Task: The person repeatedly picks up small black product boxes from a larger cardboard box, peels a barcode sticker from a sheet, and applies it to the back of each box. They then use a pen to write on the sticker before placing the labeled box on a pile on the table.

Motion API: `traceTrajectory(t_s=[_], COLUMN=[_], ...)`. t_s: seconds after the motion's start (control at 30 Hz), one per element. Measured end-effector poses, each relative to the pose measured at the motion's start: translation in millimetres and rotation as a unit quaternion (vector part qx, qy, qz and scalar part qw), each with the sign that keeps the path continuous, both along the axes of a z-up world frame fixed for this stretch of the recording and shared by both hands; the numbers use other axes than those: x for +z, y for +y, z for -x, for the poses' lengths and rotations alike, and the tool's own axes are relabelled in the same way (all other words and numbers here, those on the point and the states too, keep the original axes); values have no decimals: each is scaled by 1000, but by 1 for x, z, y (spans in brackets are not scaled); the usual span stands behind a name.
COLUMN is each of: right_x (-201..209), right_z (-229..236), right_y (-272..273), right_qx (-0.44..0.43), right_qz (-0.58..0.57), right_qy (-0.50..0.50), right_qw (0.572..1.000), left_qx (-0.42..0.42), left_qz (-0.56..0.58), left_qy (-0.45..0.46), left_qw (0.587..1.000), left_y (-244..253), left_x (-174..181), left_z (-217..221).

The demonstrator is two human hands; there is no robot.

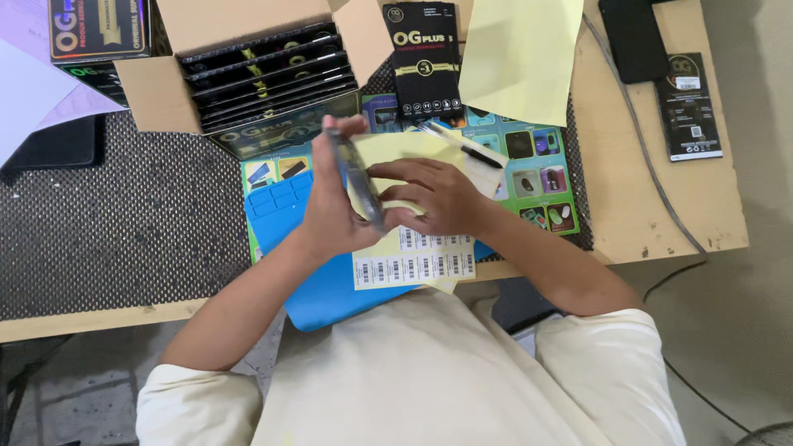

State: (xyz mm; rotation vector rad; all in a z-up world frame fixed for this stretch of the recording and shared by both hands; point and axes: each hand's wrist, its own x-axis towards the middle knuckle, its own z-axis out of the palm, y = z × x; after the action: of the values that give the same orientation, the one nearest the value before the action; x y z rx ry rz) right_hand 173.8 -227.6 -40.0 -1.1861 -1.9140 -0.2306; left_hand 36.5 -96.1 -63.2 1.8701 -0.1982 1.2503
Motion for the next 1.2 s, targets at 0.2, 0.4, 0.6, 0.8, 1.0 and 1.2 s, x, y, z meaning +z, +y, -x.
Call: traceTrajectory(t_s=[0.2, 0.4, 0.6, 0.8, 1.0, 1.2], right_x=[-23, -14, -8, -24, 20, 20], right_z=[-35, -54, -61, -75, -86, -90], right_y=[-14, -11, -10, -9, -11, -19], right_qx=[39, -11, 19, -73, -287, -209], right_qz=[-34, -49, 165, 167, -16, -132], right_qy=[171, 186, 265, 358, 684, 672], right_qw=[984, 981, 950, 916, 671, 698], left_qx=[196, 283, 276, 242, 215, 198], left_qz=[-220, -330, -401, -344, -373, -405], left_qy=[53, 108, 189, 284, 387, 399], left_qw=[954, 894, 853, 862, 816, 798], left_y=[9, 16, 16, 12, 20, 20], left_x=[26, 29, 28, 45, 38, 32], left_z=[15, 14, 15, 19, 26, 28])
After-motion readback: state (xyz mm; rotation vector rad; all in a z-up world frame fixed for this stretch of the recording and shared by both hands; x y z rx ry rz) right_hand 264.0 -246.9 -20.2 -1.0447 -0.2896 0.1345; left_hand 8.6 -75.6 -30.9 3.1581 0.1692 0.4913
